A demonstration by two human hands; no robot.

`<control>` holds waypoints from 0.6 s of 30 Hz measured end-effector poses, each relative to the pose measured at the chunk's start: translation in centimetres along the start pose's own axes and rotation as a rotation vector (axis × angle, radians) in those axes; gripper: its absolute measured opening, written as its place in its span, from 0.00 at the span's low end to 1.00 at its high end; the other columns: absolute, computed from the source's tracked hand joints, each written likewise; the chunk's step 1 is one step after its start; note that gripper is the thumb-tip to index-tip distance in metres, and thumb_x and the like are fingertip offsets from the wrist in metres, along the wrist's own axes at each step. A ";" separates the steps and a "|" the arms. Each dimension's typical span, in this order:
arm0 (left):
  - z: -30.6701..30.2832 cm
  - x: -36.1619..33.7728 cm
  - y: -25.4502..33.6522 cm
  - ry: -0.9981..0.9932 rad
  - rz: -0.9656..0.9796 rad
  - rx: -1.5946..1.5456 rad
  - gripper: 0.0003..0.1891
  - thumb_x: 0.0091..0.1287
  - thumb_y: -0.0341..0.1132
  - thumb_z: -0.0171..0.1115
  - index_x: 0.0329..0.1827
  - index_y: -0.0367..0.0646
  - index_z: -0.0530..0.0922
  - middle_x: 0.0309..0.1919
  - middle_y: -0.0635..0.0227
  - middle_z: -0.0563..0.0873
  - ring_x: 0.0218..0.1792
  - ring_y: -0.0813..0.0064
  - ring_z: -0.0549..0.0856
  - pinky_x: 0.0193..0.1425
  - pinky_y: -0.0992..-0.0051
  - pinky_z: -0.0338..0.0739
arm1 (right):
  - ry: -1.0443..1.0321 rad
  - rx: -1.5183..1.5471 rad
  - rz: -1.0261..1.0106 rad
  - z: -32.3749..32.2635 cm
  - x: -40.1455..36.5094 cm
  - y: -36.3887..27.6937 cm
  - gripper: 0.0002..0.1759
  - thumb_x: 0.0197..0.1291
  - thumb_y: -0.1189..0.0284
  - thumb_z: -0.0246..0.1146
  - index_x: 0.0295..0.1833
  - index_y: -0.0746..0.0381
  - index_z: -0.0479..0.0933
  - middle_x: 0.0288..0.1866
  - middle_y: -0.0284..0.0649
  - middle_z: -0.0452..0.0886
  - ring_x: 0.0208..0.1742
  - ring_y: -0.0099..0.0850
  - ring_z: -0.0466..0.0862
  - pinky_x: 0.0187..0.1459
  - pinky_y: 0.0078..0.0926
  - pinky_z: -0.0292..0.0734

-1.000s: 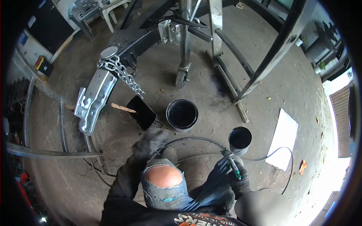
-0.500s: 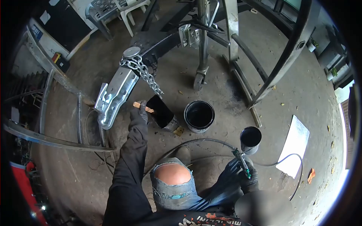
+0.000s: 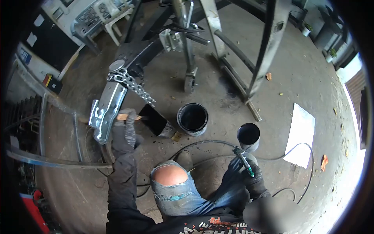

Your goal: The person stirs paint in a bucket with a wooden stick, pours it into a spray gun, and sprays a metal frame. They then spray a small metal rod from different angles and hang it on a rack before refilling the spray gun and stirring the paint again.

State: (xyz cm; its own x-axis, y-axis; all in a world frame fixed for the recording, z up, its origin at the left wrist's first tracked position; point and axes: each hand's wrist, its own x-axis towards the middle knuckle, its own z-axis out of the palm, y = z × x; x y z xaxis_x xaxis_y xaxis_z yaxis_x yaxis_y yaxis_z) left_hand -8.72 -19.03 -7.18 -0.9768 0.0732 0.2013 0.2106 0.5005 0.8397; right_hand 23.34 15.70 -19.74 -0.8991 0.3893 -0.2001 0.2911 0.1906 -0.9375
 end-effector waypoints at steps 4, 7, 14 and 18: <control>-1.6 0.3 1.5 0.207 0.005 0.108 0.15 0.76 0.43 0.64 0.52 0.39 0.83 0.44 0.63 0.87 0.47 0.70 0.85 0.54 0.67 0.80 | 0.035 0.077 0.041 -0.6 -0.6 -0.6 0.25 0.63 0.80 0.59 0.67 0.65 0.76 0.56 0.44 0.85 0.58 0.36 0.84 0.59 0.31 0.79; -1.8 3.3 -2.7 0.263 0.600 0.435 0.17 0.75 0.45 0.66 0.53 0.39 0.82 0.43 0.63 0.86 0.45 0.71 0.86 0.48 0.69 0.83 | 0.132 -0.047 -0.058 -1.2 -1.0 0.2 0.24 0.62 0.82 0.56 0.64 0.65 0.78 0.48 0.41 0.86 0.51 0.28 0.84 0.54 0.29 0.79; 11.3 4.1 -2.3 -0.263 -0.045 -0.265 0.12 0.76 0.38 0.65 0.51 0.37 0.82 0.42 0.65 0.86 0.42 0.75 0.86 0.46 0.72 0.83 | 0.153 0.030 -0.012 -1.4 -1.9 -1.2 0.22 0.60 0.83 0.58 0.61 0.67 0.79 0.47 0.40 0.85 0.48 0.26 0.82 0.52 0.28 0.78; 21.2 3.6 -12.2 -0.348 0.049 -0.360 0.14 0.79 0.41 0.61 0.50 0.37 0.82 0.40 0.70 0.87 0.41 0.75 0.86 0.50 0.71 0.81 | 0.128 0.007 -0.027 -1.7 -3.2 0.9 0.26 0.59 0.83 0.60 0.65 0.68 0.77 0.47 0.41 0.85 0.47 0.27 0.82 0.51 0.28 0.79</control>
State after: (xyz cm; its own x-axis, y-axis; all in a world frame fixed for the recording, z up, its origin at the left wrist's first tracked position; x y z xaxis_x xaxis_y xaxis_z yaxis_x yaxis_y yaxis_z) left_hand -15.66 -6.58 -27.35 -0.9078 0.4030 0.1159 0.1963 0.1642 0.9667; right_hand 27.00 16.17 -19.45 -0.8571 0.4965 -0.1374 0.2650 0.1961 -0.9441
